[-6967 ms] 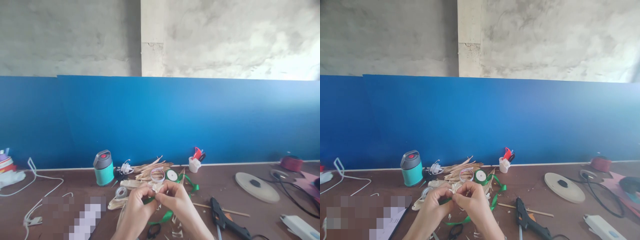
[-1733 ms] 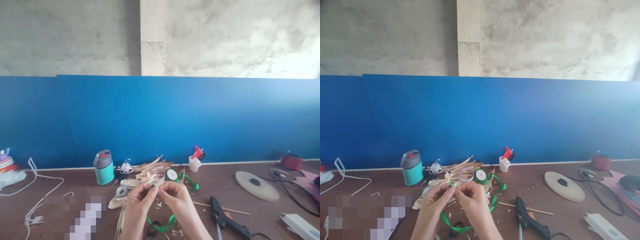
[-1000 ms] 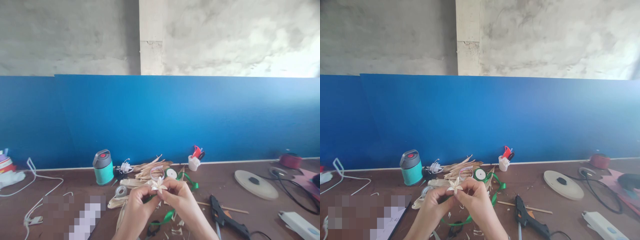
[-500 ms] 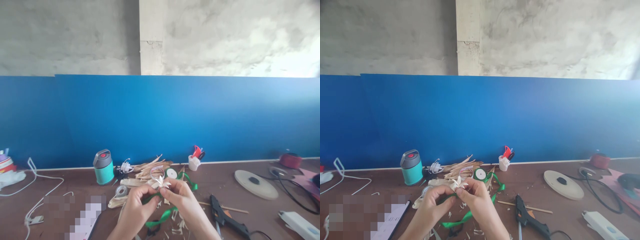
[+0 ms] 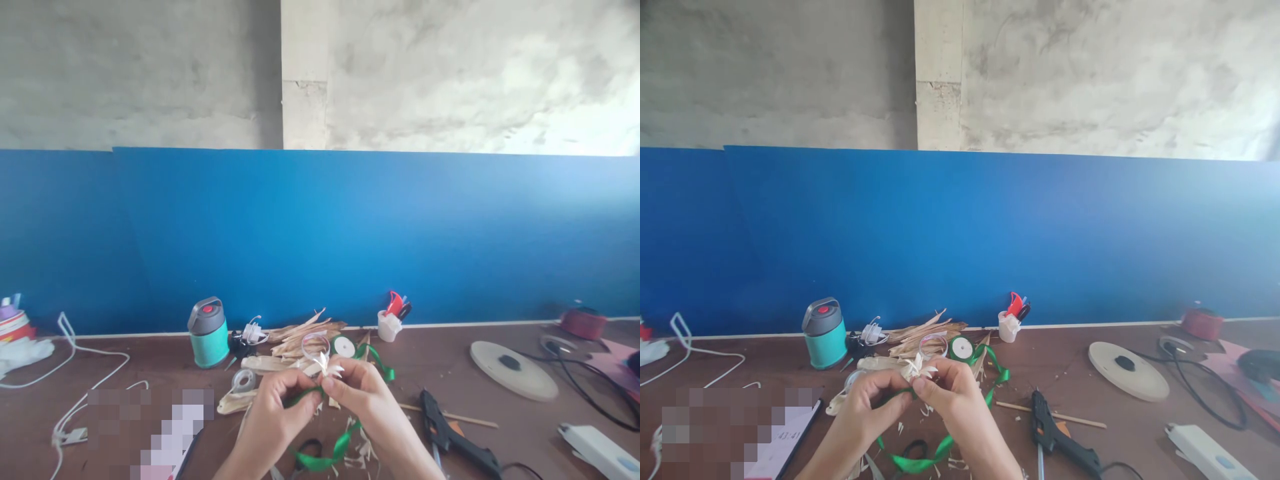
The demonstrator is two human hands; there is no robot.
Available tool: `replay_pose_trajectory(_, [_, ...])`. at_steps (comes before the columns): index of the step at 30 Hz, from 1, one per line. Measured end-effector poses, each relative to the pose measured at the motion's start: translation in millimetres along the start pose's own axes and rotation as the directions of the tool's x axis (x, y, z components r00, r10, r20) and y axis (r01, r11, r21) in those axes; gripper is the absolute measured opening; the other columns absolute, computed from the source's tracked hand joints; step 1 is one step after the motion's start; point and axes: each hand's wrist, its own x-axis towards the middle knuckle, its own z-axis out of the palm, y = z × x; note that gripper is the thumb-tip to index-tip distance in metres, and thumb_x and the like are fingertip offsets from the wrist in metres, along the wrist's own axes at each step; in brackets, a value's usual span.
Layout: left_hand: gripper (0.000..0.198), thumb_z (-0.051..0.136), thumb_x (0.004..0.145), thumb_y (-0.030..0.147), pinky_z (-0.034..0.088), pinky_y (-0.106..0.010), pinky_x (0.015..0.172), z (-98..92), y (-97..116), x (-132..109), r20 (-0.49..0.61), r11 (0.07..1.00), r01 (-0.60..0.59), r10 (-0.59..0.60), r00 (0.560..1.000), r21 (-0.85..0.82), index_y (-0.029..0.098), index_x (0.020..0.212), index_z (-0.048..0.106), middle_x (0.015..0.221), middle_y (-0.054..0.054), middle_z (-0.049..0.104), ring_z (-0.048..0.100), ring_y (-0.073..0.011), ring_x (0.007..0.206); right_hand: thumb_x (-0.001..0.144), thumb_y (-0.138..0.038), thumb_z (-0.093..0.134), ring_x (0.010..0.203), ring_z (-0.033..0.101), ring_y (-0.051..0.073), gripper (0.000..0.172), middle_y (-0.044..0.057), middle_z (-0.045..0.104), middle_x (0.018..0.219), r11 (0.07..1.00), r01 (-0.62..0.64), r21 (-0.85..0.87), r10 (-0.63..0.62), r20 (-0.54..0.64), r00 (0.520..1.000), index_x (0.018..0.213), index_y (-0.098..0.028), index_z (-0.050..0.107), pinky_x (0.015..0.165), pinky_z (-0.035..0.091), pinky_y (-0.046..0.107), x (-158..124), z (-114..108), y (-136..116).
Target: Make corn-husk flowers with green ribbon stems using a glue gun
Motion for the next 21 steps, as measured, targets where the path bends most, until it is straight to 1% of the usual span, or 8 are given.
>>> replay_pose_trajectory(2, [0.019,0.058,0.076,0.033,0.037,-0.023,0.056,0.0,-2.0,0.4,0.016,0.996,0.026,-0.025,1.0,-0.088,0.016,0.067,0.065,0.061,0.0,0.057,0.048,-0.014,0.06,0.064,-0.045,0.074,0.056,0.038,0.01,0.033,-0.002,0.048,0.058,1.0,0.015,-0.01,-0.014,0.028,1.0,0.062,-0.014,0.063,0.053,0.029,0.023,0.2,-1.4,-0.1])
replay_pose_trajectory(4, [0.021,0.059,0.077,0.034,0.037,-0.022,0.056,0.3,-2.0,0.9,0.033,0.992,0.037,-0.033,0.999,-0.124,0.016,0.067,0.065,0.061,0.0,0.057,0.048,-0.0136,0.06,0.065,-0.044,0.074,0.056,0.038,0.01,0.033,-0.002,0.048,0.058,1.0,0.029,-0.007,-0.029,0.049,0.998,0.061,-0.014,0.061,0.053,0.028,0.023,1.1,-2.4,0.8])
replay_pose_trajectory(6, [0.02,0.061,0.076,0.034,0.038,-0.022,0.057,0.4,-0.4,1.0,0.033,0.994,0.017,-0.013,0.999,-0.107,0.016,0.068,0.066,0.062,0.0,0.058,0.049,-0.0136,0.061,0.065,-0.043,0.075,0.056,0.036,0.009,0.033,-0.003,0.047,0.057,1.0,0.026,0.007,-0.027,0.044,0.999,0.06,-0.014,0.06,0.052,0.027,0.023,2.0,-2.4,2.2])
replay_pose_trajectory(11, [0.017,0.06,0.076,0.028,0.038,-0.022,0.055,0.0,1.1,-0.2,-0.008,0.999,-0.027,0.027,1.0,-0.022,0.016,0.065,0.064,0.058,0.0,0.057,0.048,-0.0131,0.058,0.063,-0.04,0.076,0.054,0.035,0.009,0.032,-0.004,0.047,0.057,0.998,-0.016,0.054,0.016,-0.005,1.0,0.06,-0.014,0.059,0.052,0.024,0.022,0.8,0.9,2.2])
replay_pose_trajectory(15, [0.015,0.06,0.073,0.026,0.035,-0.021,0.051,-1.0,-3.3,0.4,0.012,0.999,0.002,-0.001,1.0,-0.043,0.016,0.062,0.063,0.054,0.002,0.053,0.044,-0.0116,0.054,0.063,-0.042,0.075,0.053,0.035,0.009,0.032,-0.003,0.047,0.056,0.998,-0.041,0.048,0.039,0.045,0.998,0.061,-0.014,0.06,0.052,0.024,0.023,-1.1,0.2,-2.0])
replay_pose_trajectory(17, [0.013,0.06,0.071,0.024,0.036,-0.021,0.052,-1.3,-4.8,1.1,0.017,0.999,0.008,-0.008,1.0,-0.041,0.016,0.063,0.064,0.056,0.001,0.055,0.045,-0.012,0.056,0.064,-0.042,0.075,0.053,0.034,0.009,0.032,-0.003,0.046,0.056,0.999,-0.043,0.032,0.041,0.069,0.997,0.06,-0.014,0.059,0.052,0.024,0.023,-0.7,-1.3,-2.5])
replay_pose_trajectory(21, [0.012,0.06,0.072,0.024,0.039,-0.021,0.054,-1.0,-3.4,1.6,0.002,0.999,-0.011,0.011,1.0,0.035,0.016,0.065,0.064,0.059,0.0,0.06,0.05,-0.0134,0.057,0.063,-0.042,0.075,0.052,0.034,0.009,0.034,-0.004,0.044,0.054,1.0,-0.02,-0.008,0.02,0.042,0.999,0.058,-0.015,0.055,0.05,0.023,0.023,1.6,-1.4,0.9])
